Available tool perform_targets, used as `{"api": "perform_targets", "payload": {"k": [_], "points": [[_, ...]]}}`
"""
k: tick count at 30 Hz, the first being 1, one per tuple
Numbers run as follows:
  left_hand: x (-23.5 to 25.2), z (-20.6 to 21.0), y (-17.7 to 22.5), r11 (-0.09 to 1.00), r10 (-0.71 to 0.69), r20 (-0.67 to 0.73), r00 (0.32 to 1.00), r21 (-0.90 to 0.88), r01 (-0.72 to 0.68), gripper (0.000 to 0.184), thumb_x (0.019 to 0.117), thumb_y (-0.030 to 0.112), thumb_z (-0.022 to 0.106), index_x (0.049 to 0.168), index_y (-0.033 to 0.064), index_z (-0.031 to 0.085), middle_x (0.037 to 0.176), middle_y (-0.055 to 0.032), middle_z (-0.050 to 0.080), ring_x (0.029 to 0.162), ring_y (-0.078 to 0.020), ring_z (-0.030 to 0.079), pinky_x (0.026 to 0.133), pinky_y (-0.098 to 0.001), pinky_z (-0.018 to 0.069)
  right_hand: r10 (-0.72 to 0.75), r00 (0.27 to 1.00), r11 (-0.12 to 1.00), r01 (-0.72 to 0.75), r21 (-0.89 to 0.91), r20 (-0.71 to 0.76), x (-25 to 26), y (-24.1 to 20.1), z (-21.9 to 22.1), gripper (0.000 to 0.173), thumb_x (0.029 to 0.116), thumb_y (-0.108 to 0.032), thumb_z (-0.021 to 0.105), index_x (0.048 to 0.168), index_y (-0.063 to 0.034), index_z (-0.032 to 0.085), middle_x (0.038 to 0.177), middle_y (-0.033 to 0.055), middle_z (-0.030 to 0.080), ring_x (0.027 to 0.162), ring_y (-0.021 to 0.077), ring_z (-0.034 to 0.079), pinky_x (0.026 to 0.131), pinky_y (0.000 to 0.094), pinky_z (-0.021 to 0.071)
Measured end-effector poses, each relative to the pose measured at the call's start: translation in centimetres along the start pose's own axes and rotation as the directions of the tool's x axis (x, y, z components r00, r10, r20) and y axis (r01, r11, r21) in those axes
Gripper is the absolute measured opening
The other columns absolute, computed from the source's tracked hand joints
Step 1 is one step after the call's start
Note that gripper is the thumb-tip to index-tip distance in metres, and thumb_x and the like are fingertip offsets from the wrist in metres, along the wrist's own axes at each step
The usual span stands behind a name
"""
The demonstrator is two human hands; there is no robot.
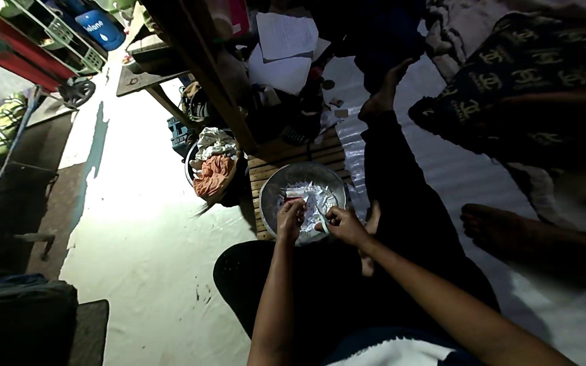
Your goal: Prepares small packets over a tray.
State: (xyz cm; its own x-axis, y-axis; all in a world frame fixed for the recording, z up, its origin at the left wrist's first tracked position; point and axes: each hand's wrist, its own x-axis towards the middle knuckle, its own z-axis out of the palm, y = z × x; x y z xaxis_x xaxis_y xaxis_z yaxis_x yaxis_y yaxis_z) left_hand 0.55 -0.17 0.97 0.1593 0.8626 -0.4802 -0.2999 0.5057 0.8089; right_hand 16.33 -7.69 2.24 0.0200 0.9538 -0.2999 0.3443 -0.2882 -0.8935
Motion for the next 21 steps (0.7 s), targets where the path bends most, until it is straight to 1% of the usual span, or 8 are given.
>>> {"api": "perform_targets", "payload": {"k": [3, 6, 8, 16, 18, 21], "points": [[-0.03, -0.06, -0.03, 1.000, -0.010, 0.036, 0.999, 0.028, 0.009, 0.013, 0.1030, 0.000, 0.051, 0.095, -0.0001, 0.062, 0.072, 0.0003, 0.063, 0.053, -0.0013, 0.053, 0.049, -0.0151, 0.0443, 0.010, 1.000, 1.000, -0.010, -0.004, -0.002, -0.09, -0.48, 0.05, 0.035, 0.0905, -0.021, 0.077, 0.108, 0.0065, 0.063, 0.092, 0.0132, 0.063, 0.074, 0.0143, 0.055, 0.072, 0.0322, 0.0483], [-0.07, -0.05, -0.02, 0.999, -0.022, 0.056, 0.998, 0.037, 0.020, 0.012, 0.1027, 0.000, 0.052, 0.096, -0.0008, 0.062, 0.072, -0.0004, 0.063, 0.052, -0.0014, 0.052, 0.048, -0.0150, 0.0433, 0.003, 1.000, 1.000, -0.003, -0.005, -0.009, 0.03, -0.49, 0.04, 0.031, 0.0907, -0.018, 0.076, 0.105, 0.0063, 0.063, 0.090, 0.0121, 0.061, 0.073, 0.0128, 0.055, 0.070, 0.0301, 0.0479], [-0.02, -0.09, -0.06, 0.999, -0.020, 0.064, 0.998, 0.039, 0.018, 0.012, 0.1025, 0.000, 0.052, 0.096, -0.0004, 0.062, 0.072, -0.0002, 0.063, 0.052, -0.0013, 0.052, 0.049, -0.0150, 0.0435, -0.004, 1.000, 1.000, 0.004, -0.009, -0.007, 0.12, -0.42, -0.05, 0.030, 0.0907, -0.017, 0.075, 0.104, 0.0069, 0.063, 0.089, 0.0123, 0.061, 0.073, 0.0134, 0.054, 0.070, 0.0304, 0.0474], [-0.01, 0.08, -0.02, 0.999, -0.031, 0.071, 0.997, 0.015, 0.030, 0.013, 0.1029, -0.001, 0.051, 0.095, -0.0008, 0.062, 0.071, -0.0009, 0.063, 0.052, -0.0017, 0.052, 0.048, -0.0148, 0.0442, -0.042, 0.998, 0.999, 0.042, 0.007, -0.045, 0.13, -0.02, 0.01, 0.030, 0.0874, -0.018, 0.078, 0.100, 0.0047, 0.062, 0.082, 0.0063, 0.057, 0.066, 0.0086, 0.050, 0.064, 0.0258, 0.0443], [-0.06, 0.12, 0.01, 0.999, -0.037, 0.068, 0.997, 0.027, 0.035, 0.012, 0.1031, 0.000, 0.051, 0.096, -0.0007, 0.061, 0.072, -0.0009, 0.063, 0.052, -0.0013, 0.052, 0.048, -0.0145, 0.0434, -0.028, 0.998, 1.000, 0.029, 0.008, -0.049, 0.10, -0.16, -0.01, 0.028, 0.0881, -0.017, 0.077, 0.099, 0.0040, 0.061, 0.080, 0.0049, 0.056, 0.066, 0.0080, 0.049, 0.064, 0.0252, 0.0439], [-0.25, 0.13, 0.11, 0.999, -0.036, 0.069, 0.997, 0.038, 0.034, 0.012, 0.1035, 0.001, 0.051, 0.097, -0.0006, 0.062, 0.073, -0.0010, 0.064, 0.053, -0.0010, 0.052, 0.048, -0.0146, 0.0428, -0.011, 0.999, 1.000, 0.011, -0.014, -0.048, 0.08, -0.36, -0.13, 0.027, 0.0904, -0.016, 0.075, 0.101, 0.0054, 0.062, 0.080, 0.0058, 0.056, 0.066, 0.0090, 0.049, 0.066, 0.0266, 0.0442]]}}
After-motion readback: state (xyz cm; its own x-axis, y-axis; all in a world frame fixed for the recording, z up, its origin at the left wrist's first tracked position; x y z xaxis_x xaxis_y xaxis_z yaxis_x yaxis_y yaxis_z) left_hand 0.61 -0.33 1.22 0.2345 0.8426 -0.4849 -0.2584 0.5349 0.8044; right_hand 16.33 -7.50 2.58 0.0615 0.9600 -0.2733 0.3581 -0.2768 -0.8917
